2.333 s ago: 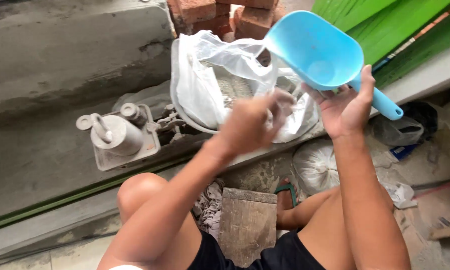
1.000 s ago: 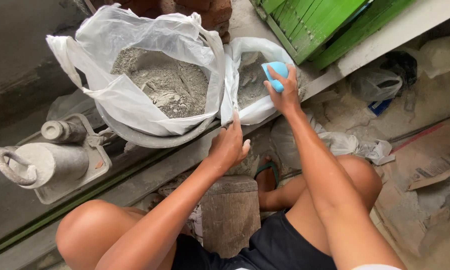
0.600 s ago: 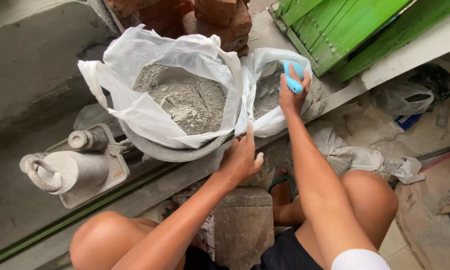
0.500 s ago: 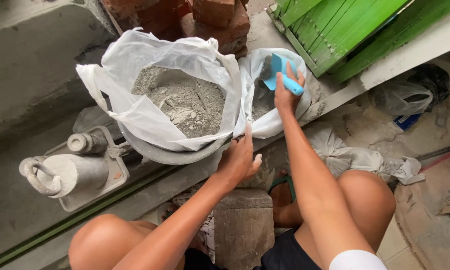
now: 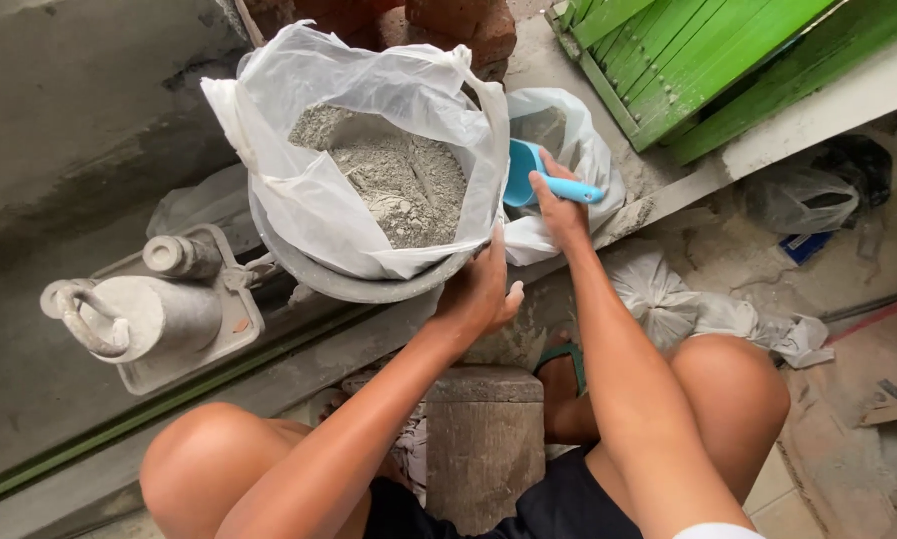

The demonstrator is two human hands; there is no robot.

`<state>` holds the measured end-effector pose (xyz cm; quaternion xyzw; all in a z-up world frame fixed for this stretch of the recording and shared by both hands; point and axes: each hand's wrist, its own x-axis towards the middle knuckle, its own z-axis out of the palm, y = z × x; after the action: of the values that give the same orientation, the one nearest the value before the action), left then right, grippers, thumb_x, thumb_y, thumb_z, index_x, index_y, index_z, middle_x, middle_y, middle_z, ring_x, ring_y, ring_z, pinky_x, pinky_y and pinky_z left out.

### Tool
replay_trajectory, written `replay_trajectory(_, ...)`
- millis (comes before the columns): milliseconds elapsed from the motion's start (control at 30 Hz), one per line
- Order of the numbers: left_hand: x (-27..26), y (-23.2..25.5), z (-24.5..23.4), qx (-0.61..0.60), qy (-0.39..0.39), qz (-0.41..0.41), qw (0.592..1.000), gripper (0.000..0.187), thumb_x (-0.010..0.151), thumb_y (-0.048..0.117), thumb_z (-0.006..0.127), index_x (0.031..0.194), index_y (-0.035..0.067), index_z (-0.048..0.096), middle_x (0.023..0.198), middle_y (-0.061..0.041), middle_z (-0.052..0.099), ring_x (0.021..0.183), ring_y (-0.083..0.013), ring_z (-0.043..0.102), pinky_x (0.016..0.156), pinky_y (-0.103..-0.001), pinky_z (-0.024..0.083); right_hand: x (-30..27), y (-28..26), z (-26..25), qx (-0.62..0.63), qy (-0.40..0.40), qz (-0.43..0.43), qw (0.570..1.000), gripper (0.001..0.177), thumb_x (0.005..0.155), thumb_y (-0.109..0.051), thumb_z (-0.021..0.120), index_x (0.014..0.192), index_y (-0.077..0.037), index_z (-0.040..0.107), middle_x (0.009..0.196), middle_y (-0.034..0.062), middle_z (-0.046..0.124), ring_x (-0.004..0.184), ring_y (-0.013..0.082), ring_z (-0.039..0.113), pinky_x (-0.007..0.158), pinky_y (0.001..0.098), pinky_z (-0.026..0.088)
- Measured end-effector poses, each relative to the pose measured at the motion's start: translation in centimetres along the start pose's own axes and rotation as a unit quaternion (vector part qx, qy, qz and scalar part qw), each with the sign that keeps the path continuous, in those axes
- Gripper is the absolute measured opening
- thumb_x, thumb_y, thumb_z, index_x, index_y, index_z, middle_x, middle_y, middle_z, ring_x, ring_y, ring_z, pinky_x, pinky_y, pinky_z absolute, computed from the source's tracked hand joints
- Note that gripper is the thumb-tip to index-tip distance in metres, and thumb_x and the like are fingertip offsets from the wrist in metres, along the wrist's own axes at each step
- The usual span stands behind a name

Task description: The person scoops gray gravel from a white plastic bag using a blue plastic scoop and pours it into a larger white bag placed inside a metal basin. The person repeats this scooping and pouring action multiple times.

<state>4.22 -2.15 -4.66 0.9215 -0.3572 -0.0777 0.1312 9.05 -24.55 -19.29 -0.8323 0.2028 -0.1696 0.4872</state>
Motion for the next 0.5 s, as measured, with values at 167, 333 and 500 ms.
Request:
replay_trajectory(167,0.4,0.1,0.6,-0.031,-0.024,-0.012,0.999,0.093,0.088,0.045,0.062,0.156,-0.008,0.028,0.129,-0.015,0.066,0.117,-0.0354,0.064,0.093,-0.046,0.06,-1.7,-0.8,-1.8,0.116,-0.025,0.115,0.986,0.049,0.105,-0.038,0.066,0.151,-0.027,0.053,0.154,0.0228,0.047,0.14,0.0448,0.046,0.101,0.0557,0.055)
replay_trajectory(333,0.4,0.8,1.0,-0.041,-0.046,-0.021,0.998,0.098,0.087,0.046,0.062,0.159,-0.006,0.021,0.13,-0.014,0.066,0.115,-0.0339,0.065,0.095,-0.046,0.059,-0.9,3.1,-1.0,0.248,0.039,0.177,0.952,0.052,0.106,-0.039,0.066,0.154,-0.024,0.051,0.16,0.0235,0.04,0.141,0.0474,0.045,0.095,0.0613,0.058)
replay_trajectory(500,0.5,1.4,0.7,-0.043,-0.086,-0.019,0.995,0.096,0.09,0.044,0.058,0.161,-0.005,0.016,0.132,-0.014,0.064,0.119,-0.0334,0.061,0.09,-0.047,0.059,-1.2,-3.7,-4.3,0.005,0.049,0.04,0.998,0.045,0.102,-0.035,0.071,0.143,-0.018,0.062,0.146,0.0236,0.056,0.137,0.0417,0.05,0.112,0.0538,0.047)
